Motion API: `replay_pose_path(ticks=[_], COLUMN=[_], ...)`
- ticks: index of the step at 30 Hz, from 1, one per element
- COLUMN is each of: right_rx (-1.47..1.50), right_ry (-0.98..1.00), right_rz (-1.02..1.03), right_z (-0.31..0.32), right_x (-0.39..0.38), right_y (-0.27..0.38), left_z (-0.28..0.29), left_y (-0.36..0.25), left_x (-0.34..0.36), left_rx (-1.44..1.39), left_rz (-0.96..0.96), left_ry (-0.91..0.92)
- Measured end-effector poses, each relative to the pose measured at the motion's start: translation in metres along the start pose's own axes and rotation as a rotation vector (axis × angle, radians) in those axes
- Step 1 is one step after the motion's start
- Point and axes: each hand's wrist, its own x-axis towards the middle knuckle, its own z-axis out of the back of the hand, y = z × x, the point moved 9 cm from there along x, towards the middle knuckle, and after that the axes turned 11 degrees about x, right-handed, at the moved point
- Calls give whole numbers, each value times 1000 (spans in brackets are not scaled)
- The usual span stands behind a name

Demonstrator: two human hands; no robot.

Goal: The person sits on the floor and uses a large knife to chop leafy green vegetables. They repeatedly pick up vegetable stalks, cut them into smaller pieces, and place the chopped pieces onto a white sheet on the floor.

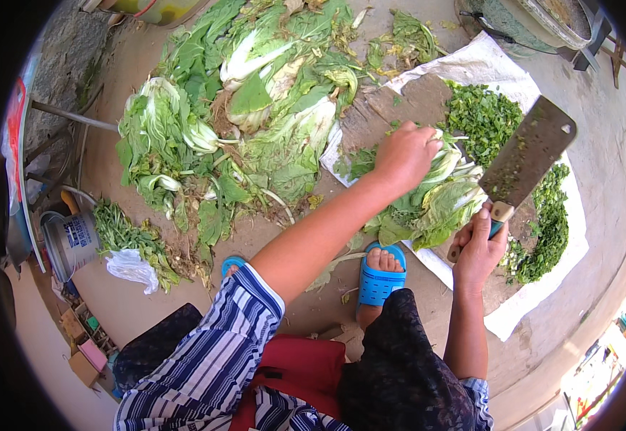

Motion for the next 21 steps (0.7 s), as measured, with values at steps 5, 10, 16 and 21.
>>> replay_pose_path(ticks=[5, 10, 16, 21], right_rx=[122, 136, 71, 39], right_ry=[-122, -90, 59, 211], right_rz=[105, 35, 26, -90], right_z=[23, 15, -19, -60], right_x=[14, 6, -17, -49], right_y=[18, 7, -10, -20], left_z=[-61, -68, 96, 214], left_y=[-36, -39, 89, 259], left_x=[1, -20, -66, -189], left_rx=[321, 205, 42, 394], left_rz=[-91, -196, 41, 536], left_ry=[-89, -118, -475, -875])
